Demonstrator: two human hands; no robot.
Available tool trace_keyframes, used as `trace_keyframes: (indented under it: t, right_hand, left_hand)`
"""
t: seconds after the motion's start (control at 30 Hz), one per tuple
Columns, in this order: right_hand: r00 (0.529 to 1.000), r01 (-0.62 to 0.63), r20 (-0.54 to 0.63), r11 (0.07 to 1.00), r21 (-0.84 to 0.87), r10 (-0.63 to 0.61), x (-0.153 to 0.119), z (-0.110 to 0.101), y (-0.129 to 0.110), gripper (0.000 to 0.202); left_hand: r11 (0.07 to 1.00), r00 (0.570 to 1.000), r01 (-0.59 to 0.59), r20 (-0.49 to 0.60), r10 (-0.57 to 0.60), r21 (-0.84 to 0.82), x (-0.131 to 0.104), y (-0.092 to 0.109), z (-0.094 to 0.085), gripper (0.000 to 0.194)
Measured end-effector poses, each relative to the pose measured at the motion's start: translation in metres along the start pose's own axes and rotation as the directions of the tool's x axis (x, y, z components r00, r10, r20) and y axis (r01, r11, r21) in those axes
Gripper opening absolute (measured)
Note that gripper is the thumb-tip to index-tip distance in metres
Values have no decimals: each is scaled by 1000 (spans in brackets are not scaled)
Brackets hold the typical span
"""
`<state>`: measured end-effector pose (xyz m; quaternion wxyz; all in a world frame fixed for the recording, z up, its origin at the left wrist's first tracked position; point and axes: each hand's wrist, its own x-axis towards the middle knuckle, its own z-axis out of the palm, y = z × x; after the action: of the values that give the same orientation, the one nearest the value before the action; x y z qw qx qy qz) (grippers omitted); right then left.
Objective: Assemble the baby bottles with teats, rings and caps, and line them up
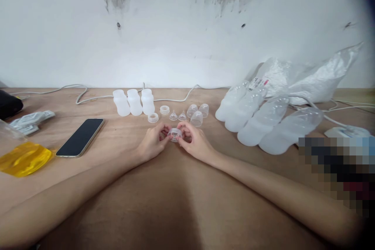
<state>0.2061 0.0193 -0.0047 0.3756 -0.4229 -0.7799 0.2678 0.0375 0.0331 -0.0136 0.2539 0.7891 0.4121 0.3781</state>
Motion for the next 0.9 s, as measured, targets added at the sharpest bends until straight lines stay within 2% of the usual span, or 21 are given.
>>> trace_keyframes:
  t: [0.47, 0.6, 0.77, 0.9]
  right_hand:
    - [999, 24, -20, 994, -107, -26, 0, 2, 0, 14]
    - [999, 30, -32, 993, -110, -34, 0, 2, -1, 14]
    - [998, 54, -32, 995, -83, -57, 0, 3, 0, 21]
    - [999, -3, -52, 997, -71, -1, -2, 3, 1, 18]
  left_hand:
    - [992, 1000, -25, 1, 25, 125, 1, 9, 0, 10]
    - [996, 1000, -5, 5, 5, 91, 1, 7, -3, 8]
    - [998, 998, -35, 56, 32, 53, 1, 4, -5, 19]
    - [1000, 999, -29, 34, 28, 11, 0, 2, -4, 17]
